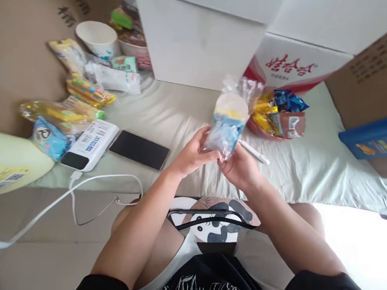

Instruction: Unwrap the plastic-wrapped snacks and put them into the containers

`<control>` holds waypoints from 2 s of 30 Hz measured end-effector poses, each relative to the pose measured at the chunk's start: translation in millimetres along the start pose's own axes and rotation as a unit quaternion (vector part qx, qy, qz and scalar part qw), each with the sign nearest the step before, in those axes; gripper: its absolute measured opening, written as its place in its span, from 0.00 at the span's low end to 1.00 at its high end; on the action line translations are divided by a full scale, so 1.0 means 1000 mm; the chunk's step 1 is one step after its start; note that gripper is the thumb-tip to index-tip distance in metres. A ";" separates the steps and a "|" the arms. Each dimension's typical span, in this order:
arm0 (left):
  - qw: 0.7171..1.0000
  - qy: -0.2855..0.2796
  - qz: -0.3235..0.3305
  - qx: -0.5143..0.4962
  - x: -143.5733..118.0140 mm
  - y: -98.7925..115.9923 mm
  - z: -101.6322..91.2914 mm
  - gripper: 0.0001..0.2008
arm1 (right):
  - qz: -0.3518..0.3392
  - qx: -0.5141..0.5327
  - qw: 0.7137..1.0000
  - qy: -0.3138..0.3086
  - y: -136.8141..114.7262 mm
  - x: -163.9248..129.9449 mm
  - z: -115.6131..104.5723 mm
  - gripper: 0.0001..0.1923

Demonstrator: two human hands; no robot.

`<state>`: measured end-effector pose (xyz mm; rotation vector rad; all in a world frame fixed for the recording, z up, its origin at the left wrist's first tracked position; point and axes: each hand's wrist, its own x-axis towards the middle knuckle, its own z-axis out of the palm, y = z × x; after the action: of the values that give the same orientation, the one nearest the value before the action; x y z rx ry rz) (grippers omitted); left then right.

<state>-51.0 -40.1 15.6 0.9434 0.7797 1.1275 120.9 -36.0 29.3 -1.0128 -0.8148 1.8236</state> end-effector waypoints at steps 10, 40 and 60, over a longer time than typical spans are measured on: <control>0.989 -0.051 -0.074 0.115 0.003 -0.029 0.021 0.33 | -0.175 -0.310 0.933 -0.058 -0.003 -0.013 -0.081 0.33; 0.987 0.156 -0.020 0.014 0.039 -0.030 0.019 0.25 | -0.254 -0.703 0.636 0.193 -0.007 -0.002 -0.138 0.12; 0.961 0.092 0.100 0.240 0.035 -0.058 0.025 0.36 | -0.179 -0.482 0.857 -0.016 0.007 -0.023 -0.088 0.19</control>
<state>2.9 -20.3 -28.5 1.3587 1.1629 1.2387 202.5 -48.9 -9.3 -1.2960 -1.8925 1.0575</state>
